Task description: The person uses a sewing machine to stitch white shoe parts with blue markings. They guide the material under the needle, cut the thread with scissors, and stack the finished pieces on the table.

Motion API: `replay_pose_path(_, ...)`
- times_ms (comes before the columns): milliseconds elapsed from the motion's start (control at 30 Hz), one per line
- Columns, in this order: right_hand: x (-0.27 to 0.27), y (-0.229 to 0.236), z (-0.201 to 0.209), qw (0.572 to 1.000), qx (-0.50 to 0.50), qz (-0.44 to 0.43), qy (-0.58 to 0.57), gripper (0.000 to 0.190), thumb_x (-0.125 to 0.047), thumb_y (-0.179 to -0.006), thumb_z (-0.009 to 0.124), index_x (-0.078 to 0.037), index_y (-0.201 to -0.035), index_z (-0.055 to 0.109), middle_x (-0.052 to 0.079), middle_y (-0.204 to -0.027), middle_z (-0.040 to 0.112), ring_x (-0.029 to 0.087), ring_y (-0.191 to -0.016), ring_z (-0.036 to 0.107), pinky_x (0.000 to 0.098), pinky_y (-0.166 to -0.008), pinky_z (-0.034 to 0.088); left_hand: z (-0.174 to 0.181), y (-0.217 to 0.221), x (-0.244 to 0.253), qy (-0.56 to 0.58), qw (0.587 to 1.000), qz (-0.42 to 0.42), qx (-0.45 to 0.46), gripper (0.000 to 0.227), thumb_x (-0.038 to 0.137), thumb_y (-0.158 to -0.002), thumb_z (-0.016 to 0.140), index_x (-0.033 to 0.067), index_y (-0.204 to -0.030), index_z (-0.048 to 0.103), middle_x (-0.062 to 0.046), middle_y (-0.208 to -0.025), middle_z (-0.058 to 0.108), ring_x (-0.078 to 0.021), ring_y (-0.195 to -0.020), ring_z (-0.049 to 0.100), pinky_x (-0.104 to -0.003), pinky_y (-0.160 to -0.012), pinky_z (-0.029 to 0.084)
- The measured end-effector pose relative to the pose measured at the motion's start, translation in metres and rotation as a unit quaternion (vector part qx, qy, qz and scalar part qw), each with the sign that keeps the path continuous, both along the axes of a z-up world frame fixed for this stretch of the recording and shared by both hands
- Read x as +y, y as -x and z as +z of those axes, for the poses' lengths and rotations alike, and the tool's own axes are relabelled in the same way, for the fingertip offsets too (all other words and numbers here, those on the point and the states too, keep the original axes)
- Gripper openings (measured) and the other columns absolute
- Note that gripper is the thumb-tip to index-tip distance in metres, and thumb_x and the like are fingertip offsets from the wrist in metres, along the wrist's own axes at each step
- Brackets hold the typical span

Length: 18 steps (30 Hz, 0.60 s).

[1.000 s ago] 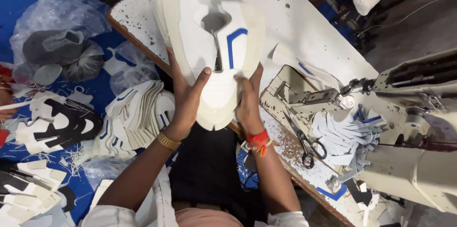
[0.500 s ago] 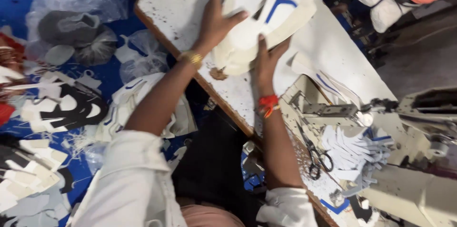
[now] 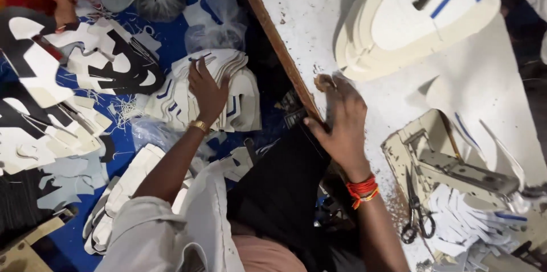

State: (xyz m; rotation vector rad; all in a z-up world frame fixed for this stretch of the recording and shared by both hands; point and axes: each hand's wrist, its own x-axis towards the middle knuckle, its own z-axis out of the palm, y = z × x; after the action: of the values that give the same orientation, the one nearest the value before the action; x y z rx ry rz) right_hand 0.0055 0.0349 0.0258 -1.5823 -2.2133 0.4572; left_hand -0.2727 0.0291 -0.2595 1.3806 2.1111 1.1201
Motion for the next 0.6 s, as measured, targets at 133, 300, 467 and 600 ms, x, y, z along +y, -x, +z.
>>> replay_pose_path(133,0.032,0.019,0.006,0.984,-0.140,0.109,0.024,0.086,-0.031,-0.075,0.083,-0.006,-0.149,0.049,0.018,-0.157,0.041,0.039,-0.142,0.036,0.0529,-0.113,0.032,-0.091,0.000,-0.017,0.220,0.972,-0.075,0.037,0.108,0.048,-0.088,0.079,0.0043,-0.161,0.013,-0.031,-0.163,0.014,-0.0538,-0.149,0.018,-0.073,-0.108,0.025)
replay_pose_path(300,0.061,0.028,-0.004,0.974,-0.180,0.128,0.051,0.087,-0.034,-0.066,0.082,-0.011,-0.144,0.052,0.017,-0.154,0.039,0.040,-0.142,0.034,0.0609,-0.108,0.031,-0.175,0.005,0.021,0.339,0.926,-0.119,0.118,0.120,0.047,-0.080,0.082,0.0110,-0.164,0.005,-0.028,-0.168,0.004,-0.0533,-0.152,0.011,-0.075,-0.113,0.021)
replay_pose_path(467,0.063,0.021,-0.018,0.969,-0.191,0.121,0.095,0.084,-0.036,-0.064,0.082,-0.018,-0.141,0.052,0.016,-0.153,0.038,0.042,-0.143,0.032,0.0635,-0.104,0.032,-0.253,0.008,0.044,0.410,0.894,-0.124,0.130,0.122,0.043,-0.078,0.084,0.0160,-0.165,0.003,-0.025,-0.168,0.005,-0.0524,-0.153,0.012,-0.077,-0.111,0.023)
replay_pose_path(600,0.058,0.016,-0.024,0.971,-0.182,0.111,0.108,0.080,-0.036,-0.069,0.082,-0.021,-0.141,0.052,0.017,-0.152,0.040,0.042,-0.142,0.035,0.0603,-0.105,0.034,-0.279,0.010,0.048,0.466,0.859,-0.111,0.180,0.120,0.027,-0.077,0.081,0.0206,-0.167,0.002,-0.024,-0.170,0.008,-0.0525,-0.152,0.015,-0.077,-0.108,0.024)
